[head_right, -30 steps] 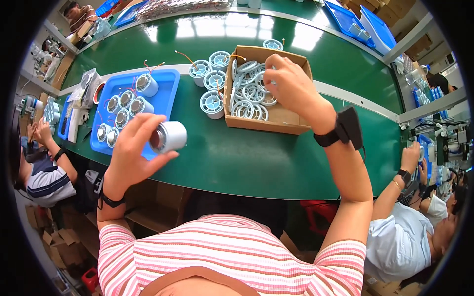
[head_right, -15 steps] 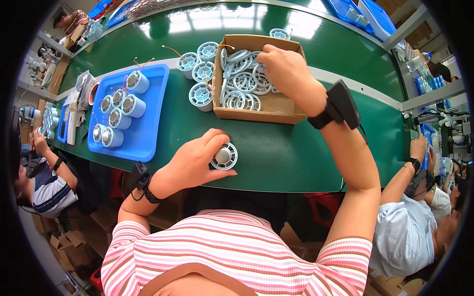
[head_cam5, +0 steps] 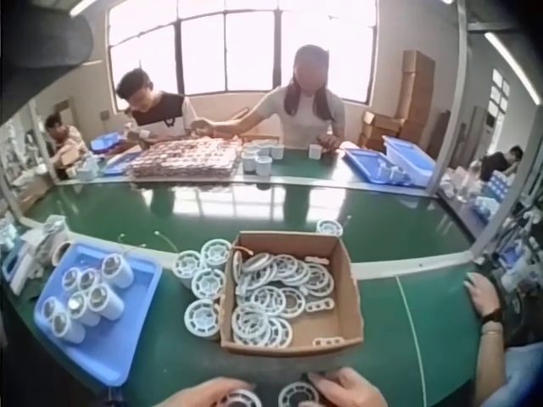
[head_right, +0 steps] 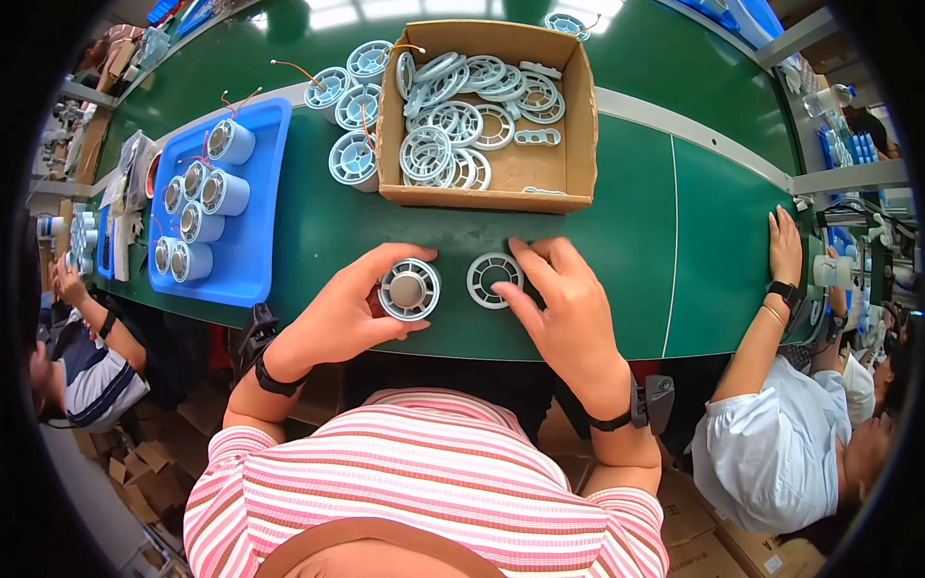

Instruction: The person picks up a blue tray and places it on the table. They take a white plastic component from a box and a motor from the tray, fitting the component onto the motor by hand before placing the assembled unit on the table.

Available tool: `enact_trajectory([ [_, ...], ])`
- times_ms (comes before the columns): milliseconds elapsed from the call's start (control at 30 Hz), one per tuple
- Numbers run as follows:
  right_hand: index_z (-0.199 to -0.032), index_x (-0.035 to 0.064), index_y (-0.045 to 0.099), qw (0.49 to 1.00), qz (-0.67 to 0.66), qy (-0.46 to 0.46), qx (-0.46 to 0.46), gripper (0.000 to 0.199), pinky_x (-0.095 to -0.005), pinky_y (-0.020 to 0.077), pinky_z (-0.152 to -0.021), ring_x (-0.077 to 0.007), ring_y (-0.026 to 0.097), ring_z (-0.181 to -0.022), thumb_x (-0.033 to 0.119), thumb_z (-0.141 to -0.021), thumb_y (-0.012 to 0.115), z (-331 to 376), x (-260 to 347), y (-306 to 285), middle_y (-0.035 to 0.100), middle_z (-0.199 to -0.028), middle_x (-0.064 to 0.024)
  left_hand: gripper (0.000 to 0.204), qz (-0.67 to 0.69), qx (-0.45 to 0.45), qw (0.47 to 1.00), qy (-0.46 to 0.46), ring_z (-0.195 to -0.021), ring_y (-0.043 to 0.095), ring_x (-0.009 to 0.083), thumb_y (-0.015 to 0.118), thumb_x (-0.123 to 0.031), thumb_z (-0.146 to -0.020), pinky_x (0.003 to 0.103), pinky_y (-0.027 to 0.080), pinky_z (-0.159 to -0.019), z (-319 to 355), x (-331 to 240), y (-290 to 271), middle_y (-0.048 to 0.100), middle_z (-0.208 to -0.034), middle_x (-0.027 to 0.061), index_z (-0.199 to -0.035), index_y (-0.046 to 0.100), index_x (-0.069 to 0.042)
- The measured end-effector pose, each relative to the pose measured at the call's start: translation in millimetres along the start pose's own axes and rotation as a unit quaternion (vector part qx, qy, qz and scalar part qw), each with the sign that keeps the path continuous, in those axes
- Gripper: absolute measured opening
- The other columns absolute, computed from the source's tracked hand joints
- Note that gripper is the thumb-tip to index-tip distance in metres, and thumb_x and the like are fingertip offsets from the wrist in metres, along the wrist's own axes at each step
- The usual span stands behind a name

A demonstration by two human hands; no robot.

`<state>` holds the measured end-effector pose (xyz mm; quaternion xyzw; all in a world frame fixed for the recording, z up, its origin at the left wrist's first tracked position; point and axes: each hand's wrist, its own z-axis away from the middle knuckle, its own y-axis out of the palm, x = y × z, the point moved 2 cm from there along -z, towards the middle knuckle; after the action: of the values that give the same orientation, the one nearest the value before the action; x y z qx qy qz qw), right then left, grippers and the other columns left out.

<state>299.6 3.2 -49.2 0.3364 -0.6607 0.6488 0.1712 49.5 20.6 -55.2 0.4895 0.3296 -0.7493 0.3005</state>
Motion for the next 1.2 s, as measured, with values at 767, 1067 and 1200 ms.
enact_trajectory([
  [767, -0.147, 0.0042, 0.047, 0.979, -0.15, -0.134, -0.027, 0.085, -0.0374, 0.0518, -0.1, -0.0288, 0.064, -0.117, -0.003, -0.07, 0.083, 7, 40, 35, 0.064, -0.127, -0.0139, 0.068, 0.18, 0.034, 0.983, -0.004, -0.125, 0.057, 0.0146, 0.071, 0.008, -0.085, 0.03, 0.053, -0.101, -6, 15, 25, 0.053, -0.135, 0.0041, -0.147, 0.048, -0.006],
  [1067, -0.135, 0.0055, 0.055, 0.987, -0.099, -0.128, -0.024, 0.074, -0.0445, 0.0461, -0.106, -0.0291, 0.065, -0.111, 0.004, -0.068, 0.088, 6, 31, 34, 0.067, -0.122, -0.0116, 0.068, 0.254, 0.062, 0.965, -0.023, -0.113, 0.062, 0.0149, 0.072, 0.001, -0.086, 0.028, 0.056, -0.089, -7, 23, 22, 0.054, -0.135, 0.0074, -0.149, 0.047, -0.004],
  [1200, -0.131, 0.0081, 0.057, 0.989, -0.057, -0.136, -0.015, 0.07, -0.0518, 0.0394, -0.111, -0.0283, 0.065, -0.109, 0.009, -0.069, 0.089, 3, 33, 28, 0.068, -0.121, -0.009, 0.064, 0.383, 0.1, 0.914, -0.094, -0.115, 0.063, 0.0163, 0.072, -0.007, -0.091, 0.03, 0.057, -0.093, -8, 9, 11, 0.055, -0.137, 0.0087, -0.15, 0.046, -0.003],
])
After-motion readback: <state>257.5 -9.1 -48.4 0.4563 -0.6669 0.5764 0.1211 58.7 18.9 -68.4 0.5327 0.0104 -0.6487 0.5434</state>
